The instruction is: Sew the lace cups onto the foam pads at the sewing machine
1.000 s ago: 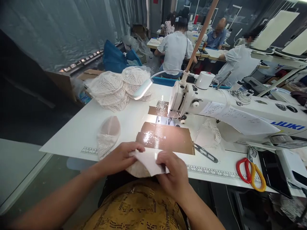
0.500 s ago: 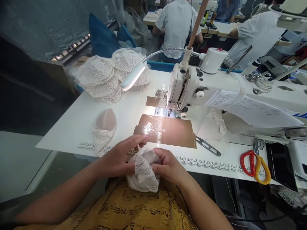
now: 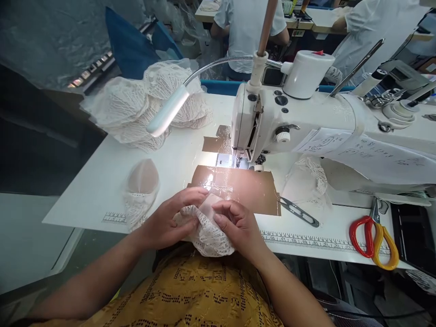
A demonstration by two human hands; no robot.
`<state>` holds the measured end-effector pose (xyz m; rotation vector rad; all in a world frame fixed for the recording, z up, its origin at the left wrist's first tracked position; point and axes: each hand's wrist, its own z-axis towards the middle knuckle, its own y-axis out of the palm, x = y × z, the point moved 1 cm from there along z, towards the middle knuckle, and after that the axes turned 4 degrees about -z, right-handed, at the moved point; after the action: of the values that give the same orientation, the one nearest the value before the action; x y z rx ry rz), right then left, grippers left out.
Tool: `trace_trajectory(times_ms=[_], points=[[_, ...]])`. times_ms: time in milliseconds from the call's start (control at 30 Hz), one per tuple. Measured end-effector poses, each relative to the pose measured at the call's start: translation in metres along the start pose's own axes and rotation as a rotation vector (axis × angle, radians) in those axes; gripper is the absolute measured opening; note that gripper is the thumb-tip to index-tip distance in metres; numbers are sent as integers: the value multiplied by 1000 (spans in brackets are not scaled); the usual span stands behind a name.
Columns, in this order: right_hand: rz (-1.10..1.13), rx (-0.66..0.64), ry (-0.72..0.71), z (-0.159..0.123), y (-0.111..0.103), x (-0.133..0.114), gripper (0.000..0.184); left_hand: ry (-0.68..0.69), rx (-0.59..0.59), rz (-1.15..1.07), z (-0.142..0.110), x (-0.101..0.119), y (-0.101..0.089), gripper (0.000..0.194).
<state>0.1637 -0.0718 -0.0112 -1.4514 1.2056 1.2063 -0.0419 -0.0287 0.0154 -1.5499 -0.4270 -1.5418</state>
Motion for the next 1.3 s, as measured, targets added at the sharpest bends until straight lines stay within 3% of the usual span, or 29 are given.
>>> trace_trajectory(times_ms=[67,133,300,433,533,700,933,1067,1167,1233,1300], points=[[-35,-17,2,2,-1,-2,18,76,-57,44,4,2,-3,30],[-57,-5,-5,2,-2,-4,17,85,-121,73,7,5,-8,25],[11,20,11,2,-8,-3,16,142,-232,208,6,8,-14,57],[68,10,64,5,-8,-1,18,380,-100,418,7,-4,-4,43],[10,10,46,7,-8,-2,18,456,-56,354,11,-8,-2,30],[-86,45,-10,7,-8,-5,16,344,-120,98,14,6,-8,17],[-76,-73,-4,5,-4,-7,19,-59,43,-12,20,3,7,34],[64,-115,15,6,-4,-4,38,-87,156,-13,21,-4,16,37],[88,-166,21,5,-4,-5,35,-103,178,-54,22,-3,18,38],[51,-175,59,4,-4,-5,26,-188,168,-223,24,-2,19,39],[71,-121,68,2,-5,-4,28,-346,185,-562,23,-3,19,35]])
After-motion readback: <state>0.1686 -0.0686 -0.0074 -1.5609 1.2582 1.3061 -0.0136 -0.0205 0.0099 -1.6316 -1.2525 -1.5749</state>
